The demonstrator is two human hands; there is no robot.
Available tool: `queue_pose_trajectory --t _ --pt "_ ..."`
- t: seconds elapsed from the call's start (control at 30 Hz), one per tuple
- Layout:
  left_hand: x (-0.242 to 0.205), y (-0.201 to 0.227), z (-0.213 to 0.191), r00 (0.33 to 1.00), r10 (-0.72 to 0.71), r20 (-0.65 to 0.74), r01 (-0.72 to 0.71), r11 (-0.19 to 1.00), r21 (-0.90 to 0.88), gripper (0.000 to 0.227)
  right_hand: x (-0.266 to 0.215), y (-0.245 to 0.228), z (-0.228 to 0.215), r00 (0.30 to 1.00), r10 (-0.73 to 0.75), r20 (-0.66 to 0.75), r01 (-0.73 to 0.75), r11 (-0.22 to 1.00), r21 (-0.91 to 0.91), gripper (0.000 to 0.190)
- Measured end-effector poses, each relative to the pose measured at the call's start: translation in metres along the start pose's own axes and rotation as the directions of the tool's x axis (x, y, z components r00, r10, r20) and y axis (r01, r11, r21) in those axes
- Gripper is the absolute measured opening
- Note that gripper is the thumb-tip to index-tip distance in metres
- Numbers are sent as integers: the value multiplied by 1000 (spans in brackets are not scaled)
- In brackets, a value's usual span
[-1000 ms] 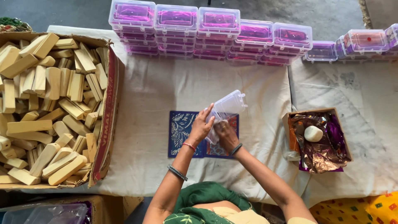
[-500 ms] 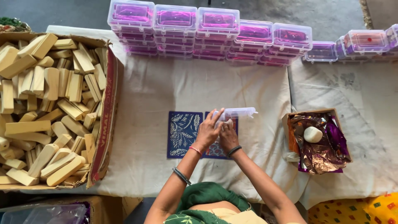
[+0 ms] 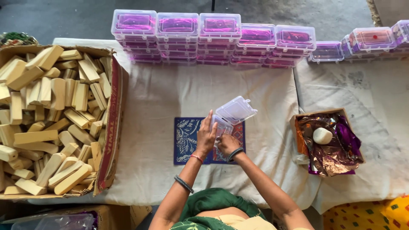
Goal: The person wipes the interior and exterior of a small transparent plastic container with a white cloth. Then, the person picks up two small wooden blocks from a nearby box and wipes them with the same cloth before placing them on the table.
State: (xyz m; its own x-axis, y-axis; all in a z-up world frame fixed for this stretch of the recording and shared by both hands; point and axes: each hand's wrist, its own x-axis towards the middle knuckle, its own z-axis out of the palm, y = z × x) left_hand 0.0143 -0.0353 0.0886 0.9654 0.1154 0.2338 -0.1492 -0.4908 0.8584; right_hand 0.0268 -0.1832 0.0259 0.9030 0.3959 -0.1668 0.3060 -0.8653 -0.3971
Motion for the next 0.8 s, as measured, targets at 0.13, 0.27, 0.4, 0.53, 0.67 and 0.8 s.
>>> queue_pose_trajectory --t 0.13,0.27,0.4,0.53,0.67,0.8 --pt "-14 -25 1 993 -116 -33 113 990 -81 57 38 35 39 968 7 252 -165 773 613 23" --pt "-20 -46 6 940 -341 -16 249 715 -653 61 43 35 38 996 76 40 -59 266 962 37" --pt "-34 -52 3 755 -608 247 514 315 -798 63 26 23 15 803 407 -435 -45 769 637 35" --pt "-65 -130 43 800 -524 292 493 296 -818 63 22 9 5 882 334 -333 -277 938 206 49" --pt "-58 -78 12 807 -489 332 476 204 -856 67 9 -16 9 890 268 -368 -226 962 154 48" --pt "-60 -81 13 646 -635 424 636 141 -758 69 5 -17 26 871 224 -437 -166 972 168 49"
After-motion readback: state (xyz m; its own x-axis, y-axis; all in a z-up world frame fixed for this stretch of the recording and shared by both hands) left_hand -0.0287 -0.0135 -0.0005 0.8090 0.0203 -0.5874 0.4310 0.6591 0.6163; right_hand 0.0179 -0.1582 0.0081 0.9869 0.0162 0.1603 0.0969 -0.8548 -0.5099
